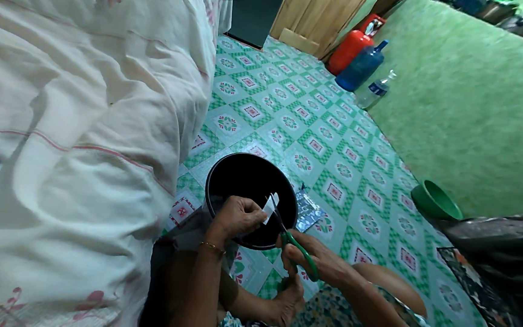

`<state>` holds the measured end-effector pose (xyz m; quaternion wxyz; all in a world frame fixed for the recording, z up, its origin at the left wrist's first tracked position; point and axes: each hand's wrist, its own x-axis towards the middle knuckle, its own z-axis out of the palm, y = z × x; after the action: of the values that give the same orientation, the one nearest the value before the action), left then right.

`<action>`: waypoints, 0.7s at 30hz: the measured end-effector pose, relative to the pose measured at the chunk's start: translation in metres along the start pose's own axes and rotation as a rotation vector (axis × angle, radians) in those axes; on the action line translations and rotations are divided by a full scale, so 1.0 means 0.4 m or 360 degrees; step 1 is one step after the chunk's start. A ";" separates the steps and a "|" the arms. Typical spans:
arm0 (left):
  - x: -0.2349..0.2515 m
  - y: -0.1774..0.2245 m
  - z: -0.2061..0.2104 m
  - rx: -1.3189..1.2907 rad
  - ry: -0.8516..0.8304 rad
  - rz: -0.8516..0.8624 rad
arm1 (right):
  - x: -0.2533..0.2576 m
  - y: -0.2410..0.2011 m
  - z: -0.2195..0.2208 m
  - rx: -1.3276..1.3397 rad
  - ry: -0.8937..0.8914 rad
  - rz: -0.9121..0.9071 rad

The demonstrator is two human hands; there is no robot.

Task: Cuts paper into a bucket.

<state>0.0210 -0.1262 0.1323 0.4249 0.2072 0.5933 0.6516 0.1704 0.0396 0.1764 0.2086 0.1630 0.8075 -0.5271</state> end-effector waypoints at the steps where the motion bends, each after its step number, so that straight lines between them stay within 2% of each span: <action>1: 0.001 -0.001 0.003 0.0002 -0.0023 -0.0002 | 0.002 -0.002 0.003 0.0013 0.0038 0.0005; 10: 0.004 -0.001 0.005 -0.0056 0.0089 -0.0034 | 0.005 -0.007 0.010 0.0234 0.0297 0.0054; 17: 0.008 0.001 0.005 -0.0076 0.0146 -0.0050 | -0.008 -0.003 -0.006 -0.0177 -0.0028 0.0098; 21: 0.010 -0.007 0.007 -0.0011 0.0050 -0.0010 | -0.005 -0.004 0.003 -0.0179 -0.0002 0.0076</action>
<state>0.0217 -0.1214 0.1293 0.4182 0.1935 0.5982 0.6556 0.1715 0.0378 0.1784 0.2305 0.1698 0.8316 -0.4758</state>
